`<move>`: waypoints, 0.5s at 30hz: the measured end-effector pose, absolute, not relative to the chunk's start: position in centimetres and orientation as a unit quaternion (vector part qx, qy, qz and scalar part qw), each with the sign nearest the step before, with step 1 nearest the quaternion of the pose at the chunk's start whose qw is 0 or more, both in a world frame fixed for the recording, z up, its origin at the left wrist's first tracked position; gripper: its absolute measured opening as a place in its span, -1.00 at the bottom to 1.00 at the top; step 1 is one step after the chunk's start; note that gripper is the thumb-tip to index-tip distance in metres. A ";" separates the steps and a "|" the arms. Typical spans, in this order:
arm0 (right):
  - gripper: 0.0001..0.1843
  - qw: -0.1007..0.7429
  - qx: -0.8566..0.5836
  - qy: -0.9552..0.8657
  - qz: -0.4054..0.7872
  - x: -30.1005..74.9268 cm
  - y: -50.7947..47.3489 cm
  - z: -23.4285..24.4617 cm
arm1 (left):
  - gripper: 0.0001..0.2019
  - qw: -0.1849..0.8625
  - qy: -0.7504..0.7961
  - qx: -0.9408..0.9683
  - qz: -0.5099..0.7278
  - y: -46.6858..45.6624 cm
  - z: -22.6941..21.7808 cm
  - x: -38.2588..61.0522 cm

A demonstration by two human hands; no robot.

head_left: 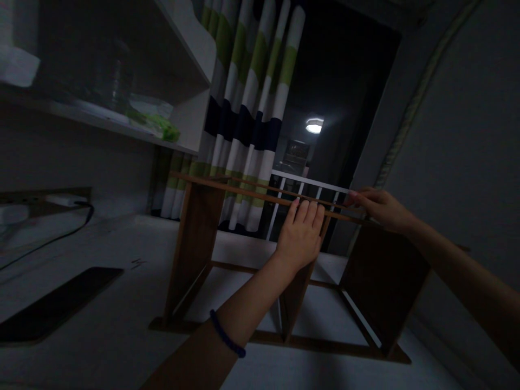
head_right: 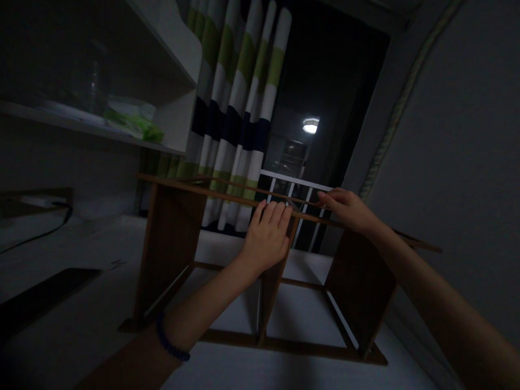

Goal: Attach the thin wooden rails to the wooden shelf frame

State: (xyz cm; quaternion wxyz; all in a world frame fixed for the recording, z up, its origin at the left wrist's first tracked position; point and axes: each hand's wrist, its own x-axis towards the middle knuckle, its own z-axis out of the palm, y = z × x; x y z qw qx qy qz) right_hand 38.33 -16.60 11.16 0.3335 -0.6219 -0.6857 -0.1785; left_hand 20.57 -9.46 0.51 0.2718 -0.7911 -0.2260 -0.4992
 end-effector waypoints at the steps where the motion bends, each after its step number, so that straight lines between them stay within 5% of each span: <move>1: -0.44 0.336 -0.617 -0.687 -0.185 38.4 -16.8 11.1 | -0.47 0.273 -0.225 -0.791 -0.500 -9.5 0.5 20.5; 15: -0.64 0.346 -0.451 -0.728 -0.383 36.6 -19.1 9.0 | -0.54 0.284 -0.225 -0.782 -0.507 -9.4 0.4 20.5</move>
